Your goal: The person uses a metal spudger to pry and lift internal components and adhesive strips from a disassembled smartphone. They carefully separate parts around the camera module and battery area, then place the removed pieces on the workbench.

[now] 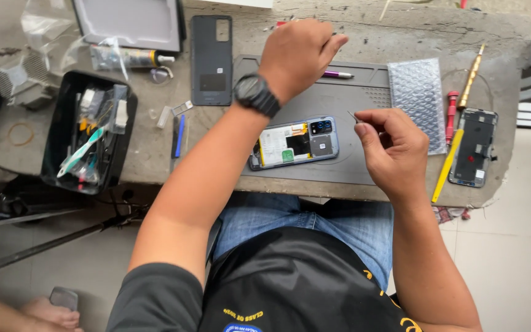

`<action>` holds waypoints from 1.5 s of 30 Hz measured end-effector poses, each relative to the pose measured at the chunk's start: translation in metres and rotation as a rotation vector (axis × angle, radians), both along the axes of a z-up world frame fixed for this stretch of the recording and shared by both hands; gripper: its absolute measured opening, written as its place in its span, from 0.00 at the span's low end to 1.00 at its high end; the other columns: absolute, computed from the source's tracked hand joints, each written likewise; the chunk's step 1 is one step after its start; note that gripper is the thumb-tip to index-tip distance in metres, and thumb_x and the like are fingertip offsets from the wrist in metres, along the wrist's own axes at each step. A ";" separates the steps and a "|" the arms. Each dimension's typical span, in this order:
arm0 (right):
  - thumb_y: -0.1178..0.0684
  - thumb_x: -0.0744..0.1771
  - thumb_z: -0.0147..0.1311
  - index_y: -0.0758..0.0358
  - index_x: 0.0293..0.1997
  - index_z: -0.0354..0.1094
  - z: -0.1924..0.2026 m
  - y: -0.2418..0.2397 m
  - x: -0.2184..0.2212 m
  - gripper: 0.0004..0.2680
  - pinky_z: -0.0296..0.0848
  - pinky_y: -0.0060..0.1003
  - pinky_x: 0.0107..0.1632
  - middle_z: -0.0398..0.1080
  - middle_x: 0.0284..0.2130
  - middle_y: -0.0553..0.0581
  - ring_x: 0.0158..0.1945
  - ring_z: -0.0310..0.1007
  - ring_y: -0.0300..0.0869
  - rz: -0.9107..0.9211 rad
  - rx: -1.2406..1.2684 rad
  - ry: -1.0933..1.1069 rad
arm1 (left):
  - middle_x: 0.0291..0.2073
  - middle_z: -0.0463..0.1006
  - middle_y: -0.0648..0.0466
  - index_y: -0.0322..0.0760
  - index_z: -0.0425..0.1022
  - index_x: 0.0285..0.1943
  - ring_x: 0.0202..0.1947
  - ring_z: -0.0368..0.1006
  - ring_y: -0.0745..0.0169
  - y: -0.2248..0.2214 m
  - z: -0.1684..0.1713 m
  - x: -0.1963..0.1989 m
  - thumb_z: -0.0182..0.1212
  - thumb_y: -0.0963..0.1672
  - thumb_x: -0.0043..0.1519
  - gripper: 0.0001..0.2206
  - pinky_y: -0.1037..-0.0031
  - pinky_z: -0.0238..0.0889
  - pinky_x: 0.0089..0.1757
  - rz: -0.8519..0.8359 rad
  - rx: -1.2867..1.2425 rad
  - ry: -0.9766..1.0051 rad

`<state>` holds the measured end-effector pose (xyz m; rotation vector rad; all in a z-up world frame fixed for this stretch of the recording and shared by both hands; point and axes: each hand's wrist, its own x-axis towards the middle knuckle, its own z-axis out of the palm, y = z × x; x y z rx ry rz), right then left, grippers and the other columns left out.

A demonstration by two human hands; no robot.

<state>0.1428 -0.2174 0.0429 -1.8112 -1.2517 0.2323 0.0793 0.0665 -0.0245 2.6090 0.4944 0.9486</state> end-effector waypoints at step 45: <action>0.60 0.72 0.69 0.59 0.50 0.86 -0.073 0.019 -0.116 0.03 0.82 0.47 0.42 0.79 0.40 0.53 0.43 0.83 0.53 0.217 0.158 -0.378 | 0.56 0.81 0.53 0.42 0.84 0.69 0.54 0.85 0.44 -0.115 -0.016 -0.242 0.59 0.44 0.78 0.14 0.57 0.79 0.53 0.229 -0.169 0.010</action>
